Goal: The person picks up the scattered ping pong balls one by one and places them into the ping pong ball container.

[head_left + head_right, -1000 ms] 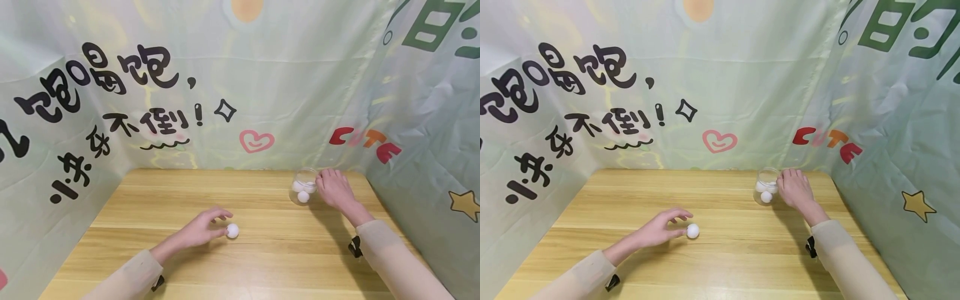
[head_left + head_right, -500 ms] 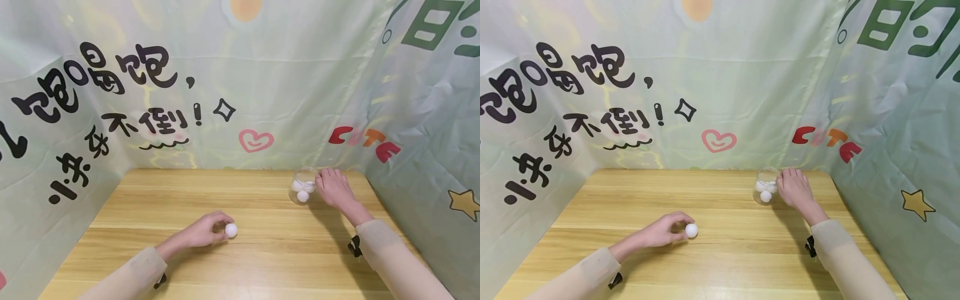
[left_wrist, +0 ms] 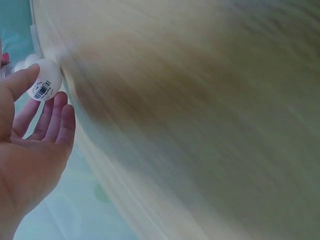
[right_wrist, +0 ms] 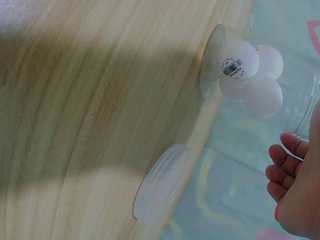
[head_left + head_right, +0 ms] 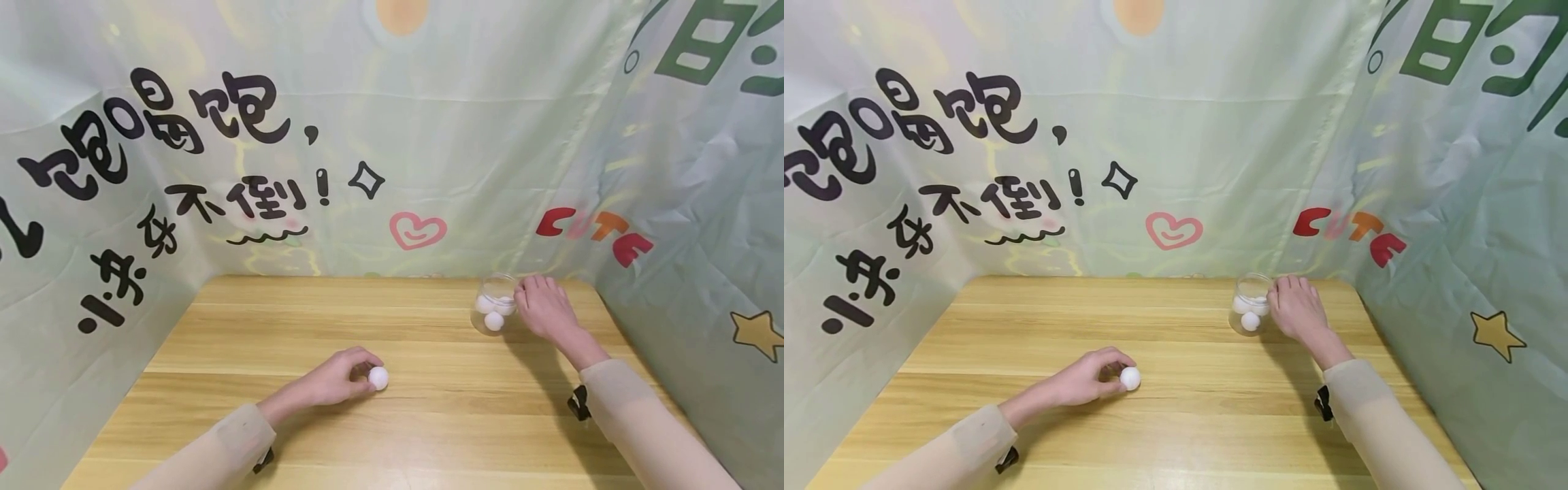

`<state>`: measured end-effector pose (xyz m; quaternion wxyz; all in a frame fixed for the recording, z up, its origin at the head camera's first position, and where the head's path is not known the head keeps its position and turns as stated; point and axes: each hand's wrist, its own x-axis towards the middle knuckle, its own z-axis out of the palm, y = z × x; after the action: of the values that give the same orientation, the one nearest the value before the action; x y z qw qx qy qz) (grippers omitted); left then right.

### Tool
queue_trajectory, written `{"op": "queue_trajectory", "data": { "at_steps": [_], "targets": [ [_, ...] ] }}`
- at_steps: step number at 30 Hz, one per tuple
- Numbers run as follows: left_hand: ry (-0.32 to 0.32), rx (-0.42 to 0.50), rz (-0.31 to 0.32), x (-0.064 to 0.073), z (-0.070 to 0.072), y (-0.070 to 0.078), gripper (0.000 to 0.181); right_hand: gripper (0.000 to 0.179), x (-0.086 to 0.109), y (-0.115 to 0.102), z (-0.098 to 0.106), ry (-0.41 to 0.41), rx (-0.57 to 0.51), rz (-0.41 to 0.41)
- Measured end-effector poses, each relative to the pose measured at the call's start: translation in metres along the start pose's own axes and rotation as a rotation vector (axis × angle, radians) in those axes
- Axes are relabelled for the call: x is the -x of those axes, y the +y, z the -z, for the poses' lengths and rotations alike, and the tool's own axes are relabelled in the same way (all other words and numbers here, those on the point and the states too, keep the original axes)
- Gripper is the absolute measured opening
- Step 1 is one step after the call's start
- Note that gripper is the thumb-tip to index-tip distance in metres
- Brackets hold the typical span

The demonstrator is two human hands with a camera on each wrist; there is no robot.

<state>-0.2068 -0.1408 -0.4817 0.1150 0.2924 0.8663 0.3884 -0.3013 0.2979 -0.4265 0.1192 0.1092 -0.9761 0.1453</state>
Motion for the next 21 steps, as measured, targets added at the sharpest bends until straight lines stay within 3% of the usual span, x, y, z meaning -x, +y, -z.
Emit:
{"op": "queue_trajectory", "data": {
  "at_steps": [12,21],
  "targets": [
    [0.02,0.012,-0.005,0.0006,-0.0015,-0.0007,0.036,0.044,-0.0001,0.0009,-0.0012,-0.005,0.001,-0.005],
    [0.066,0.124,-0.026,0.003,-0.0005,0.0037,0.038,0.041,0.002,-0.0023,0.0009,0.023,-0.004,0.012]
  ]
}}
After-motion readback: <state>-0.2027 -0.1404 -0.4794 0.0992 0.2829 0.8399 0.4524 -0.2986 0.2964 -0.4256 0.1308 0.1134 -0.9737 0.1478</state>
